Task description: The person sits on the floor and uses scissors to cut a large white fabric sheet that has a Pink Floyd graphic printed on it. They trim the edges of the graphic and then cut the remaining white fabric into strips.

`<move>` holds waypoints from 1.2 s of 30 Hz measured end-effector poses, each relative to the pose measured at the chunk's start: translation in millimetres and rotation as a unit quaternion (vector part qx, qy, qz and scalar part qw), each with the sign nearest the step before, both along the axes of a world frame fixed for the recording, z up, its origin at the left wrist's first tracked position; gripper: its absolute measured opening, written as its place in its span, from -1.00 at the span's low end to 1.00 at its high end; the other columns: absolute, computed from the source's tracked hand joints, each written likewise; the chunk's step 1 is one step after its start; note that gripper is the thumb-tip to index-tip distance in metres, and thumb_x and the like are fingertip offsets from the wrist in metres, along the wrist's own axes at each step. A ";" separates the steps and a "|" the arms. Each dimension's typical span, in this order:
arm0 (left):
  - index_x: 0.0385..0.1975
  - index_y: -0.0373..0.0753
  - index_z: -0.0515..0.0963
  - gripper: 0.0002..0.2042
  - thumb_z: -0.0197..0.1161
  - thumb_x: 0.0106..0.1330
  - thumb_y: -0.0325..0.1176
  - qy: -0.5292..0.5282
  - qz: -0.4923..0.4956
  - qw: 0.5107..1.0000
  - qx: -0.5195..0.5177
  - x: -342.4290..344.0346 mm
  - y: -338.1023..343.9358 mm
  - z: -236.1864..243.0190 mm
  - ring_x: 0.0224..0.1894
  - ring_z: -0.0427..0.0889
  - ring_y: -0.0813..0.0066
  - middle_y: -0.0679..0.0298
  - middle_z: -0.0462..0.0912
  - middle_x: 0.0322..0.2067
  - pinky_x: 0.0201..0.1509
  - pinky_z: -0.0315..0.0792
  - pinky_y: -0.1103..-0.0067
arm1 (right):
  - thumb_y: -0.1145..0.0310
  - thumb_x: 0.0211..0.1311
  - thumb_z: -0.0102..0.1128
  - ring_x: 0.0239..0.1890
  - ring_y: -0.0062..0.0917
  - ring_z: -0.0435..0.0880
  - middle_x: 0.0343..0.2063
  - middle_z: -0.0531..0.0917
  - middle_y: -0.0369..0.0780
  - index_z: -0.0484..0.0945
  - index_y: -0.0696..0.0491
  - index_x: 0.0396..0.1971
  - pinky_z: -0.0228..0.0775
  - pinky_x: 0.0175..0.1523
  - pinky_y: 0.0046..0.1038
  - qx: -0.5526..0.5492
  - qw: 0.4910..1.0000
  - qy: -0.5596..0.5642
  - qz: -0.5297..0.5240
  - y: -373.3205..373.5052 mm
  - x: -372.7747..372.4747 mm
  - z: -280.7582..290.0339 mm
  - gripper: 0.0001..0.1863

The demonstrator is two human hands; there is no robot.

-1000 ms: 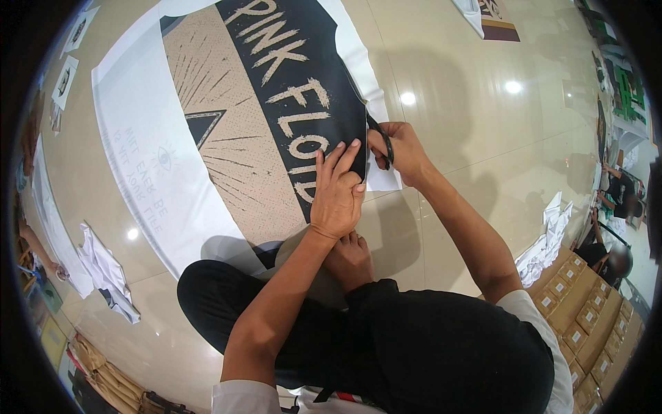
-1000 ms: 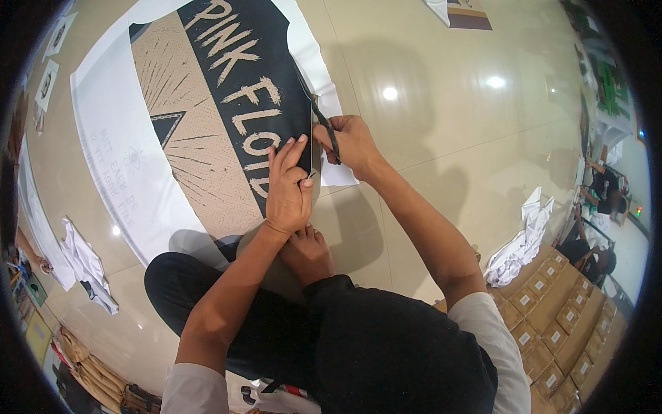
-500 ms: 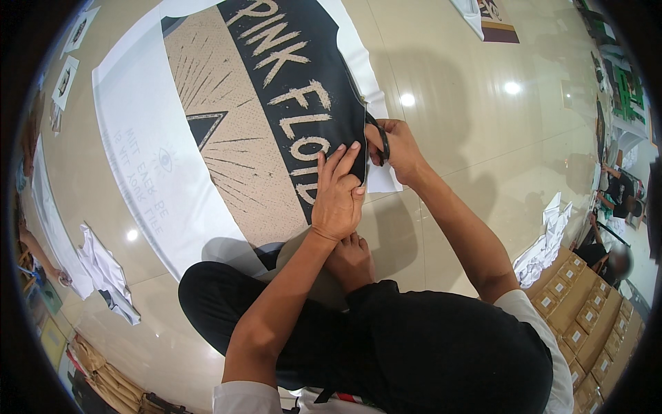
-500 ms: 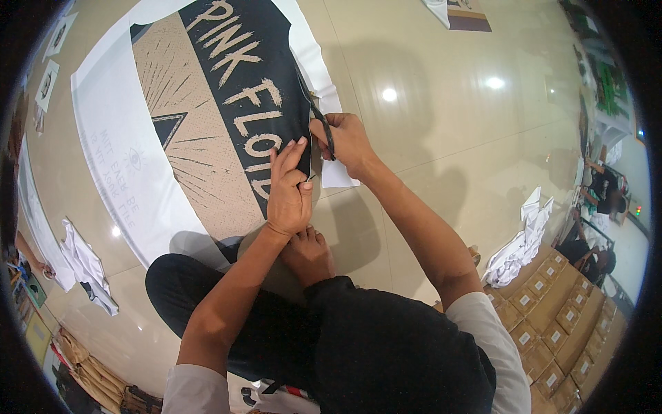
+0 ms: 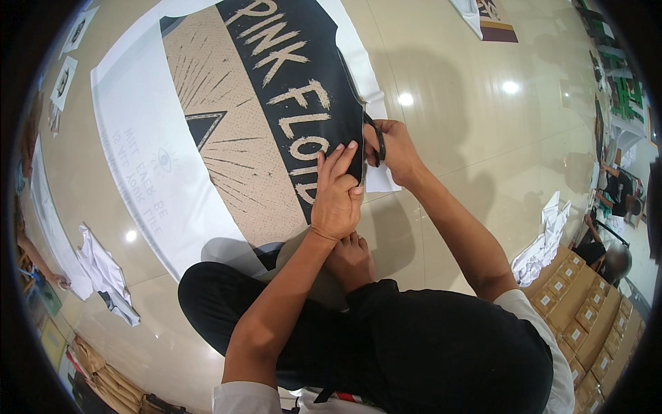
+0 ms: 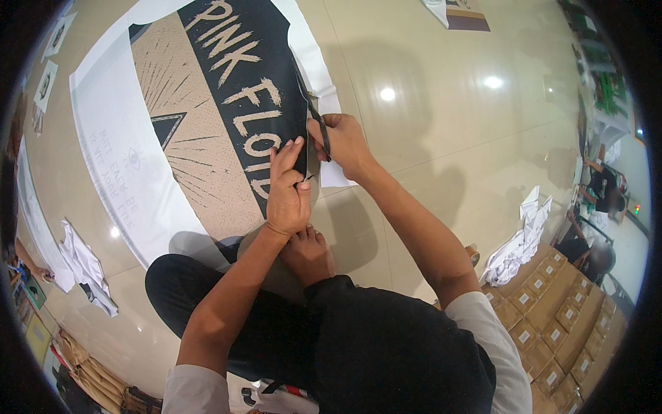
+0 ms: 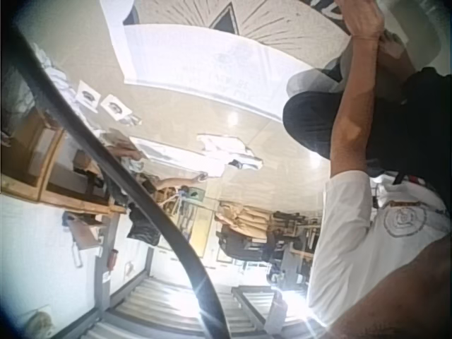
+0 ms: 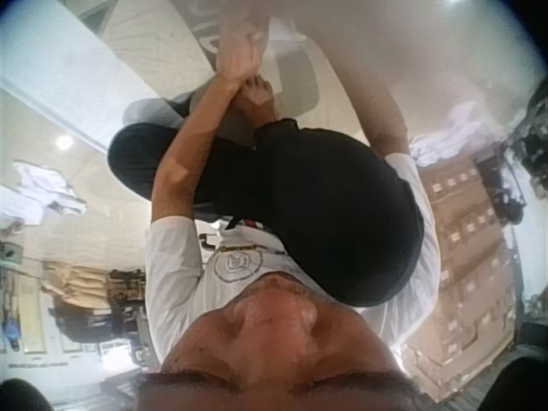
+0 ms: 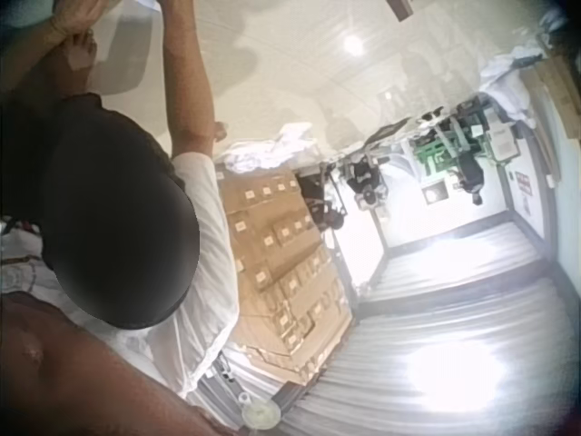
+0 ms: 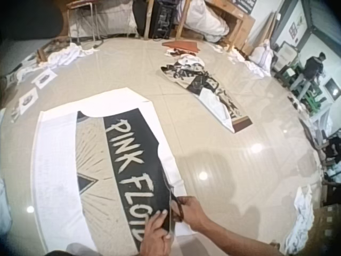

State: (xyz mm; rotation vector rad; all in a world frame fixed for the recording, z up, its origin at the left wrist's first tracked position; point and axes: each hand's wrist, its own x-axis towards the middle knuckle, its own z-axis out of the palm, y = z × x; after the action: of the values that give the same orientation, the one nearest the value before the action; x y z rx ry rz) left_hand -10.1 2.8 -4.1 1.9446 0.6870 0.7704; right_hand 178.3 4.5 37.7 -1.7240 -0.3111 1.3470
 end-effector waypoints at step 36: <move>-0.36 -0.33 0.38 -0.88 0.15 0.43 -0.50 -0.036 0.005 0.999 -0.025 -1.5 1.0 -2.1 0.57 0.24 -0.28 -0.12 0.34 0.54 0.69 -0.11 -0.19 | 0.23 0.38 0.38 -0.68 -0.64 0.47 -0.60 0.61 -0.29 0.64 0.19 -0.46 0.26 -0.55 -0.52 0.013 0.999 0.005 -0.039 12.0 -12.0 -0.9 -0.67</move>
State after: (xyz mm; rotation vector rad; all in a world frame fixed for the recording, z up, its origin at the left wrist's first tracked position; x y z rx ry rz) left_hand -11.6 3.8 -6.2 1.8603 0.6661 0.8186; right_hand 166.3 16.5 36.8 -1.6899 -0.2521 1.2886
